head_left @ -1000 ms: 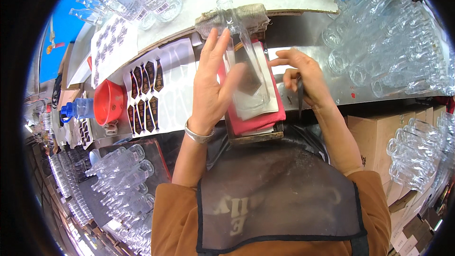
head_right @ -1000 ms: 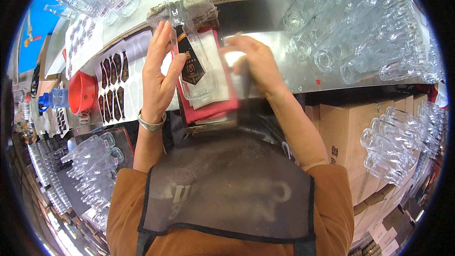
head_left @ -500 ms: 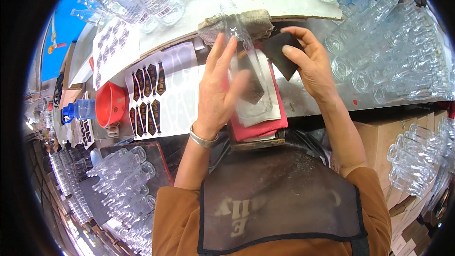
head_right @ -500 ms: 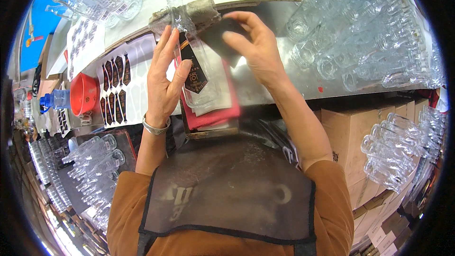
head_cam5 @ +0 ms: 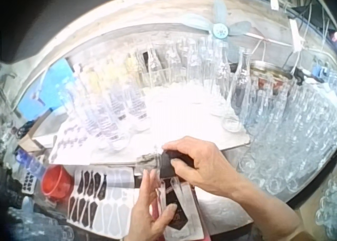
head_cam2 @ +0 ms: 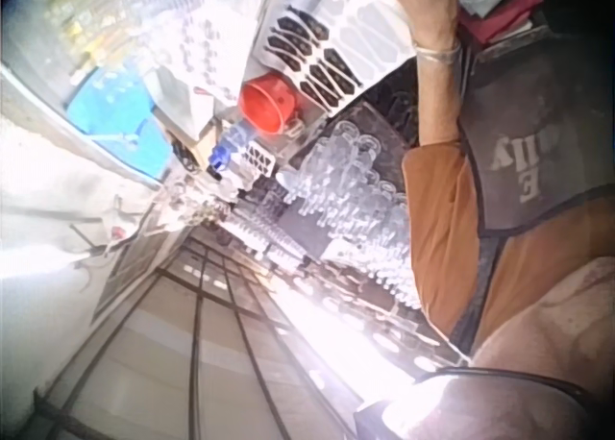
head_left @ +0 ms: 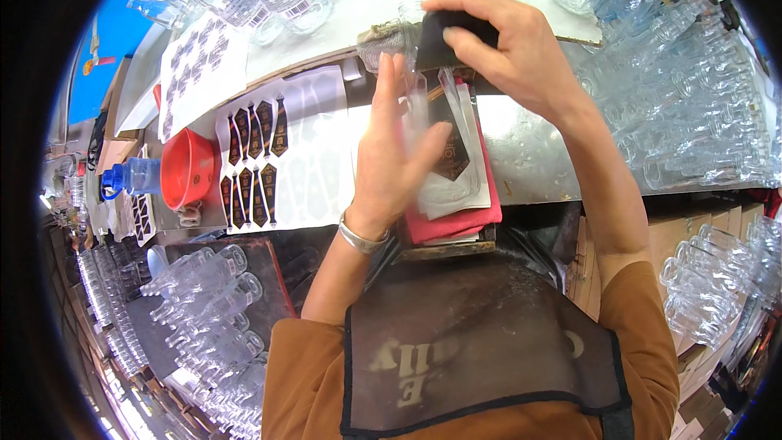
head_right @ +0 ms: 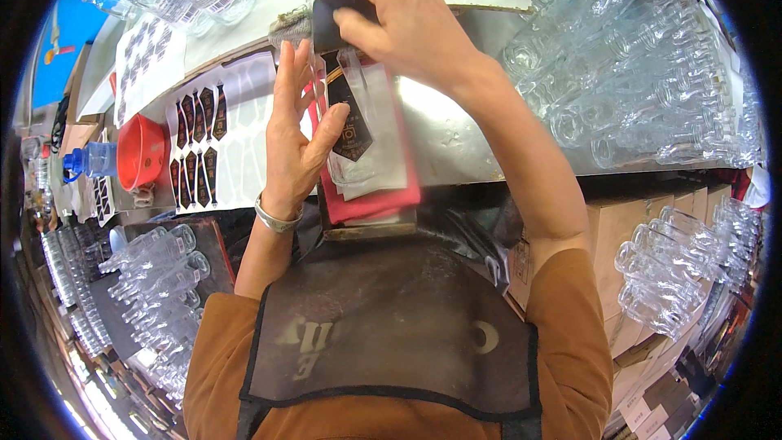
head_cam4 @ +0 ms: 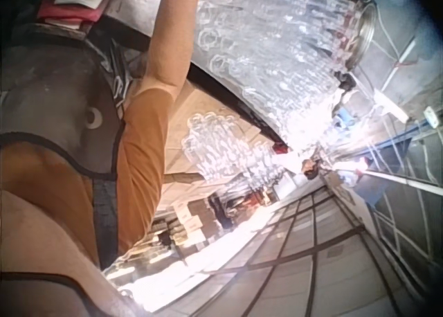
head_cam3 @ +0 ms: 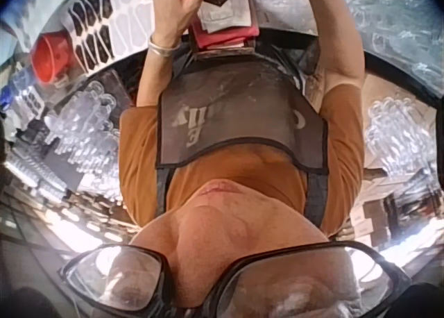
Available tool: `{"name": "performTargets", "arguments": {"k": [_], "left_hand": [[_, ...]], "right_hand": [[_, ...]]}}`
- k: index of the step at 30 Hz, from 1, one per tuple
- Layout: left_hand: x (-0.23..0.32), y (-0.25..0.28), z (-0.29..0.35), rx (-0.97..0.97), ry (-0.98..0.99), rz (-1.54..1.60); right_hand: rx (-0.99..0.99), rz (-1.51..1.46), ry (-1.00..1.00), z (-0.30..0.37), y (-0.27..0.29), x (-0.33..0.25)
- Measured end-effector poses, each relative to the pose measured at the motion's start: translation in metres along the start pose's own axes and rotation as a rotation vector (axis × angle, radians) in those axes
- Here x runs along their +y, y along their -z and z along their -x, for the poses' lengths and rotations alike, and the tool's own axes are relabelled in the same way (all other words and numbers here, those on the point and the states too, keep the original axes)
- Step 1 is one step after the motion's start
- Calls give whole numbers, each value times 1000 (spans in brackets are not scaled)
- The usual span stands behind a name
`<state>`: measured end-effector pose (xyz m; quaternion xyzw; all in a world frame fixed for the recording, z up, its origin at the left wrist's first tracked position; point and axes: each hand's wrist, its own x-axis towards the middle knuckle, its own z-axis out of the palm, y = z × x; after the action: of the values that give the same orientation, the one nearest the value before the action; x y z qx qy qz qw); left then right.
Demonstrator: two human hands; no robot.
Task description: The person repeatedly picks clear plastic bottles, places them in a red labeling jig, applies a label to the bottle body, and uses a black squeegee to smooth the label. Finished bottles are set aside on the table.
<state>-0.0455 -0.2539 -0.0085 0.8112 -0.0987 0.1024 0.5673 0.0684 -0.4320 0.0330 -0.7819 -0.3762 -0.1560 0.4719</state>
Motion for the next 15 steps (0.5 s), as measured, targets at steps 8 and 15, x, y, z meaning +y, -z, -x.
{"name": "performTargets", "arguments": {"k": [8, 15], "left_hand": [[0, 2, 5, 36, 18, 60], [-2, 19, -15, 120, 381, 341]], "right_hand": [[1, 122, 216, 7, -1, -26], [-48, -119, -165, 56, 10, -63]]}}
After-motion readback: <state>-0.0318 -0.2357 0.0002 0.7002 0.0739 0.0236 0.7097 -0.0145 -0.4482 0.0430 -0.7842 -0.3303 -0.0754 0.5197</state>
